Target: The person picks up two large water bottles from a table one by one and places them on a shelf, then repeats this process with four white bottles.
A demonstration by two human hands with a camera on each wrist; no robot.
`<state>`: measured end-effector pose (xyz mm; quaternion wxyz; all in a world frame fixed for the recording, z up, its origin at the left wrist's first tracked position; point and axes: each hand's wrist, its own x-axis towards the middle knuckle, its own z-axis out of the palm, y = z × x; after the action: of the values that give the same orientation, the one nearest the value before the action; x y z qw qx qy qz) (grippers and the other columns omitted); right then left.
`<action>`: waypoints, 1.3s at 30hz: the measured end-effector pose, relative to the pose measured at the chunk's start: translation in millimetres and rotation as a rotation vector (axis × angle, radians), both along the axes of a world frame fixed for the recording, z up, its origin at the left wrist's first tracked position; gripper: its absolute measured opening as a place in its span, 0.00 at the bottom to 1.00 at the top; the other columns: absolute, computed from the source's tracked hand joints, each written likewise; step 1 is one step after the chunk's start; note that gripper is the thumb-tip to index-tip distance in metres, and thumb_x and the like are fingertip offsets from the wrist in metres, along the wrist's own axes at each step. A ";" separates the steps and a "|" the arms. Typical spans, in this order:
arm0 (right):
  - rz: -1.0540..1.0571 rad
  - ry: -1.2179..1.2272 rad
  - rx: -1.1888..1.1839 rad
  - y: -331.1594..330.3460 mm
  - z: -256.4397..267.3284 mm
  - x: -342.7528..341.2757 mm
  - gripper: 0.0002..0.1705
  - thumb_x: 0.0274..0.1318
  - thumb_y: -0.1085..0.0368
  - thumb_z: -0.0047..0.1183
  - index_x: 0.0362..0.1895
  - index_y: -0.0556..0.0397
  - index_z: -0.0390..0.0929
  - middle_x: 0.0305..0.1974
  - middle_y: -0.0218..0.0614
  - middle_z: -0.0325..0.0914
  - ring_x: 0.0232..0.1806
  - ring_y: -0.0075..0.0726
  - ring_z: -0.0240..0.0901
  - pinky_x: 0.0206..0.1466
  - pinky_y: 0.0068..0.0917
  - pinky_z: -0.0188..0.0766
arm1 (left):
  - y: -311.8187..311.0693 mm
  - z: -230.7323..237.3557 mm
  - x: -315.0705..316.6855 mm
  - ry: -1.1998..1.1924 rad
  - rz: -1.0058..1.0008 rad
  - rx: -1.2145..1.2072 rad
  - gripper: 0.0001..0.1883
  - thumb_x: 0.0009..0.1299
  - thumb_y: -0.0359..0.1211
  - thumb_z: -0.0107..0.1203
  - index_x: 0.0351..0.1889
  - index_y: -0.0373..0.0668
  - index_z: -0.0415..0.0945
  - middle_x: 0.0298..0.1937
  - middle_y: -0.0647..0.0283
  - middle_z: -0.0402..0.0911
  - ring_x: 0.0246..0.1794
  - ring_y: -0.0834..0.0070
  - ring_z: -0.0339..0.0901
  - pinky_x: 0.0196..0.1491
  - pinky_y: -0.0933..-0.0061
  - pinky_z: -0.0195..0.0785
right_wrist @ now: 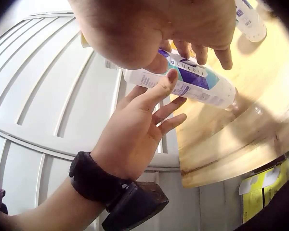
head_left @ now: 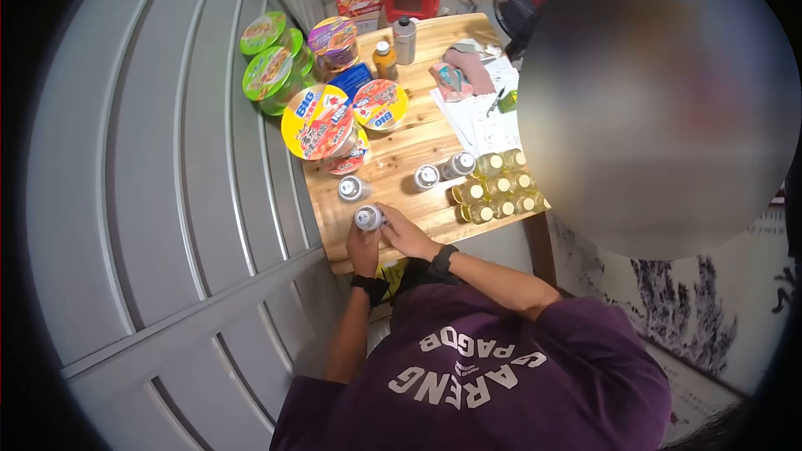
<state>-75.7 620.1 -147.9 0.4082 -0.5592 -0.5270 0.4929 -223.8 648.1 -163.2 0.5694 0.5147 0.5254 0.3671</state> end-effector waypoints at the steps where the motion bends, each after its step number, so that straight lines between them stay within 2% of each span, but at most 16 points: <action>1: -0.013 0.014 0.003 -7.7 13.5 4.8 0.33 0.67 0.66 0.46 0.73 0.60 0.52 0.70 0.56 0.56 0.74 0.52 0.52 0.74 0.37 0.51 | -8.4 3.8 0.8 0.034 0.022 -0.054 0.27 0.66 0.22 0.62 0.63 0.35 0.68 0.59 0.60 0.76 0.60 0.73 0.73 0.62 0.70 0.66; 4: -0.053 0.041 0.026 -34.1 41.6 17.7 0.35 0.68 0.60 0.49 0.73 0.58 0.52 0.70 0.55 0.57 0.73 0.51 0.54 0.73 0.37 0.53 | -23.1 13.9 11.6 0.055 -0.055 0.077 0.26 0.65 0.22 0.63 0.62 0.35 0.69 0.58 0.60 0.76 0.59 0.74 0.73 0.61 0.71 0.66; 5: -0.070 0.050 0.027 -42.3 51.4 25.4 0.36 0.68 0.59 0.49 0.73 0.58 0.51 0.70 0.54 0.57 0.73 0.51 0.54 0.73 0.37 0.53 | -29.3 22.6 22.0 -0.131 -0.048 0.074 0.24 0.65 0.22 0.62 0.60 0.35 0.70 0.56 0.61 0.76 0.58 0.74 0.75 0.60 0.72 0.68; 9: -0.171 0.017 0.094 -84.8 81.3 48.7 0.39 0.68 0.55 0.51 0.74 0.56 0.50 0.71 0.51 0.57 0.73 0.49 0.55 0.72 0.36 0.55 | -49.5 69.0 48.1 -0.170 -0.197 0.043 0.26 0.61 0.22 0.65 0.59 0.32 0.71 0.53 0.59 0.74 0.56 0.71 0.76 0.58 0.70 0.72; 13: -0.272 0.016 0.121 -146.5 115.1 78.0 0.40 0.68 0.53 0.51 0.76 0.52 0.48 0.73 0.47 0.55 0.75 0.47 0.51 0.74 0.37 0.53 | -83.1 112.9 78.9 0.006 -0.389 0.335 0.28 0.58 0.25 0.69 0.57 0.33 0.74 0.50 0.60 0.74 0.50 0.70 0.77 0.53 0.70 0.74; 17: -0.443 0.154 0.096 -218.8 132.3 98.7 0.41 0.66 0.55 0.54 0.77 0.47 0.49 0.73 0.43 0.56 0.73 0.42 0.54 0.73 0.39 0.55 | -131.5 142.6 114.9 0.087 -0.571 0.380 0.29 0.57 0.25 0.70 0.58 0.36 0.74 0.45 0.62 0.72 0.45 0.72 0.75 0.46 0.74 0.75; 20: -0.591 0.155 0.158 -272.8 131.7 113.2 0.40 0.66 0.55 0.55 0.76 0.49 0.53 0.71 0.42 0.58 0.71 0.38 0.58 0.71 0.36 0.59 | -170.9 150.5 143.9 0.049 -0.706 0.359 0.21 0.59 0.25 0.67 0.51 0.36 0.76 0.46 0.64 0.71 0.48 0.76 0.75 0.44 0.76 0.76; 24: -0.812 0.259 0.245 -342.5 134.1 117.1 0.38 0.65 0.56 0.57 0.74 0.52 0.56 0.69 0.43 0.63 0.69 0.36 0.61 0.69 0.33 0.60 | -228.9 153.9 180.1 0.017 -0.867 0.665 0.25 0.62 0.29 0.67 0.58 0.35 0.74 0.49 0.60 0.74 0.47 0.66 0.76 0.51 0.69 0.71; 25: -0.860 0.236 0.257 -358.5 126.9 120.0 0.38 0.65 0.56 0.57 0.74 0.53 0.57 0.69 0.43 0.63 0.69 0.36 0.61 0.70 0.33 0.60 | -244.5 150.8 187.8 -0.014 -0.946 0.594 0.27 0.65 0.31 0.65 0.60 0.33 0.70 0.53 0.56 0.75 0.51 0.63 0.76 0.56 0.67 0.68; 26: -0.921 0.204 0.268 -378.1 120.5 124.5 0.38 0.65 0.56 0.57 0.73 0.54 0.58 0.69 0.43 0.64 0.69 0.36 0.60 0.70 0.34 0.60 | -262.7 133.8 191.3 -0.087 -0.982 0.293 0.28 0.67 0.30 0.62 0.63 0.33 0.66 0.56 0.55 0.76 0.55 0.66 0.74 0.57 0.68 0.68; 28: -1.032 0.082 0.302 -416.9 123.5 125.5 0.39 0.62 0.56 0.60 0.71 0.58 0.60 0.69 0.43 0.64 0.69 0.36 0.60 0.71 0.33 0.58 | -305.6 153.6 205.7 -0.151 -1.099 0.211 0.26 0.70 0.28 0.59 0.64 0.33 0.65 0.57 0.56 0.76 0.57 0.70 0.73 0.59 0.68 0.66; 31: -1.191 0.026 0.298 -479.0 107.9 117.2 0.37 0.65 0.55 0.57 0.72 0.57 0.60 0.70 0.47 0.63 0.70 0.40 0.61 0.69 0.34 0.61 | -362.2 165.9 222.1 -0.115 -1.308 0.342 0.22 0.74 0.28 0.54 0.65 0.35 0.65 0.56 0.57 0.75 0.53 0.72 0.72 0.57 0.71 0.65; 32: -1.252 -0.025 0.295 -499.3 104.8 112.4 0.38 0.64 0.54 0.57 0.72 0.57 0.60 0.70 0.47 0.64 0.69 0.40 0.62 0.69 0.33 0.61 | -378.8 156.7 224.8 -0.132 -1.354 0.226 0.22 0.74 0.29 0.54 0.64 0.35 0.65 0.54 0.57 0.76 0.52 0.73 0.73 0.56 0.72 0.66; 35: -1.393 -0.052 0.317 -562.7 126.4 94.2 0.39 0.66 0.51 0.55 0.73 0.54 0.58 0.68 0.45 0.66 0.68 0.40 0.65 0.68 0.33 0.62 | -418.9 125.2 239.3 -0.237 -1.520 0.096 0.25 0.75 0.29 0.53 0.68 0.34 0.61 0.60 0.55 0.73 0.57 0.69 0.73 0.56 0.69 0.69; 36: -1.439 -0.022 0.318 -578.6 140.6 84.7 0.39 0.66 0.50 0.55 0.74 0.52 0.57 0.67 0.45 0.67 0.68 0.41 0.65 0.68 0.34 0.61 | -436.4 133.0 241.6 -0.222 -1.585 0.233 0.27 0.75 0.30 0.53 0.70 0.34 0.58 0.61 0.53 0.72 0.57 0.67 0.73 0.56 0.69 0.69; 39: -1.608 0.079 0.333 -622.9 150.4 61.7 0.39 0.67 0.47 0.52 0.74 0.51 0.56 0.65 0.45 0.70 0.65 0.38 0.67 0.66 0.30 0.62 | -470.9 113.7 261.1 -0.198 -1.815 0.160 0.31 0.74 0.31 0.54 0.72 0.31 0.55 0.66 0.47 0.68 0.64 0.61 0.68 0.64 0.64 0.62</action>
<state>-14.0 -2.8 2.5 0.7324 -0.6805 -0.0170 -0.0154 37.3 177.2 -49.5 0.6443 0.7342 -0.1590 -0.1434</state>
